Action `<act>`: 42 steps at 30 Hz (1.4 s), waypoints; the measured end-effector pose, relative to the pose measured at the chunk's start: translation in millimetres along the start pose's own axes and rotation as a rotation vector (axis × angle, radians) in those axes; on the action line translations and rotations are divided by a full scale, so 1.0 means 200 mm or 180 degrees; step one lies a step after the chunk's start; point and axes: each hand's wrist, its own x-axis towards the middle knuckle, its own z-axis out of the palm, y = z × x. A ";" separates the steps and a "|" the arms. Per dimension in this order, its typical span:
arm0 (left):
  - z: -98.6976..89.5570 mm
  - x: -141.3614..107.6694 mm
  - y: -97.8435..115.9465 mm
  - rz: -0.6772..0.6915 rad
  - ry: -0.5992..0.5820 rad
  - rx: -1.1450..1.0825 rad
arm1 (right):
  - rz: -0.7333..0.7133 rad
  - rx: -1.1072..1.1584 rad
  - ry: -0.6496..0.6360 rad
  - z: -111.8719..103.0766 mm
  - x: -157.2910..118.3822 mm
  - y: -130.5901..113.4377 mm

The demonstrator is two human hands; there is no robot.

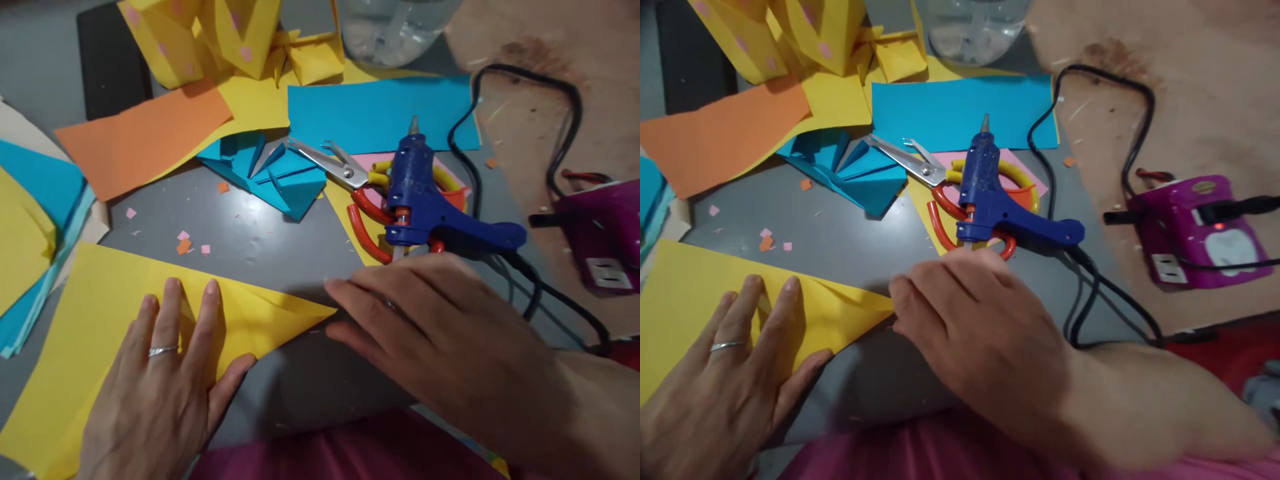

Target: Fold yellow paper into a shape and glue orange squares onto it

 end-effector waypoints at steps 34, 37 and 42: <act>-0.21 0.34 0.30 -0.1280 -0.0822 0.1877 | 0.0066 0.0458 -0.0219 0.08 -0.01 0.01; -0.21 0.35 0.30 -0.1322 -0.0873 0.1787 | 0.0048 0.0584 -0.0134 0.06 -0.02 0.02; -0.21 0.35 0.30 -0.1328 -0.0855 0.1727 | -0.0269 0.0864 0.0131 0.07 -0.04 -0.04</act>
